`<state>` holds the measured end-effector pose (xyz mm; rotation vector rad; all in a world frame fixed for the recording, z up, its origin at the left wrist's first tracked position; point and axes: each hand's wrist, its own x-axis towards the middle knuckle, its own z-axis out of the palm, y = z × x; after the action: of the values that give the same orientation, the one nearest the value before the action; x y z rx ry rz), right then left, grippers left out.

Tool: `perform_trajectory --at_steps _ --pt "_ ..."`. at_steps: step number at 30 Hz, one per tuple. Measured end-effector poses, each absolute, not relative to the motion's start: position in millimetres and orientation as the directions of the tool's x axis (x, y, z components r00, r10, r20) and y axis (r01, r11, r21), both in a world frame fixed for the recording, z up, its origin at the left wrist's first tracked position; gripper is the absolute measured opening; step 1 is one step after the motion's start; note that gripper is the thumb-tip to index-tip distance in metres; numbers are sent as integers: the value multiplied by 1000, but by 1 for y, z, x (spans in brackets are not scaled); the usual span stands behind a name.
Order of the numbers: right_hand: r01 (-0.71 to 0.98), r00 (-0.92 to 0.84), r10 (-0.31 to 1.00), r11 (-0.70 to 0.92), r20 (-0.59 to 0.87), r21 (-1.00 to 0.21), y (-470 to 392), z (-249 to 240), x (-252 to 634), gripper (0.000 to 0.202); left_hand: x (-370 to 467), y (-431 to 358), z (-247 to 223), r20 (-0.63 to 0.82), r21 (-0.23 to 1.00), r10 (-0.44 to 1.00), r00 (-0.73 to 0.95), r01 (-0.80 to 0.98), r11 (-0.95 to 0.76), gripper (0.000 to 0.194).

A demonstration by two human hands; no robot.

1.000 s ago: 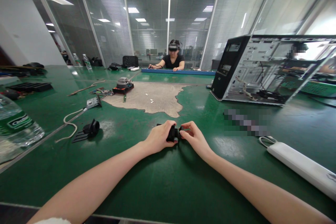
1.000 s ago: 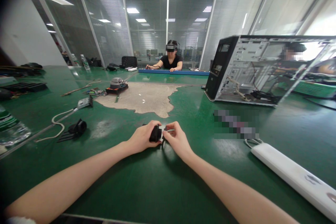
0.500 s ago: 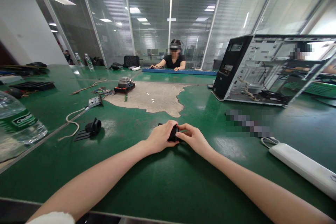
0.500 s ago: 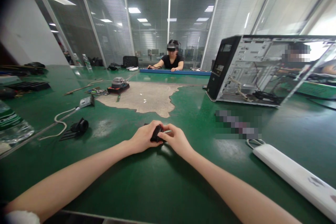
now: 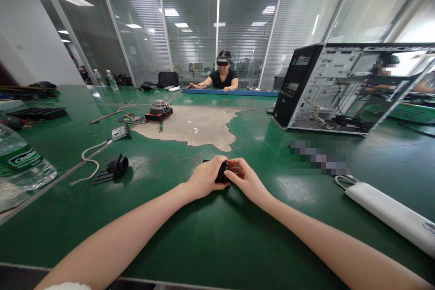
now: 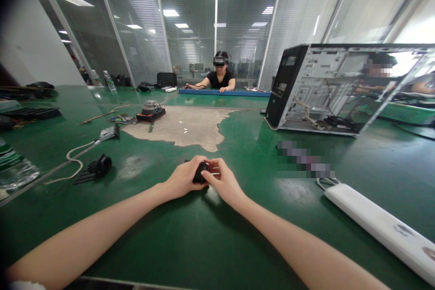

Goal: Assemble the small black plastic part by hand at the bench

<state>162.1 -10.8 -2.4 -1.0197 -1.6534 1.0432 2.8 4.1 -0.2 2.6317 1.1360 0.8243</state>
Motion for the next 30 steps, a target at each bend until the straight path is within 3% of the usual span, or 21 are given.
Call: perform_trajectory --at_steps 3,9,18,25,30 --pt "186 -297 920 320 257 -929 -14 -2 162 18 3 4 0 417 351 717 559 628 -694 56" --pt "226 -276 877 458 394 -860 -16 1 163 10 2 4 0 425 351 710 562 620 -702 56" --pt "173 -287 923 314 258 -933 -12 -6 163 20 2 4 -1 427 356 712 557 621 -699 55" --pt "220 -284 885 434 368 -874 -18 2 163 13 2 4 1 417 361 715 561 620 -697 55" --pt "198 -274 901 396 337 -897 -15 -3 163 16 2 3 1 412 369 722 555 623 -690 53"
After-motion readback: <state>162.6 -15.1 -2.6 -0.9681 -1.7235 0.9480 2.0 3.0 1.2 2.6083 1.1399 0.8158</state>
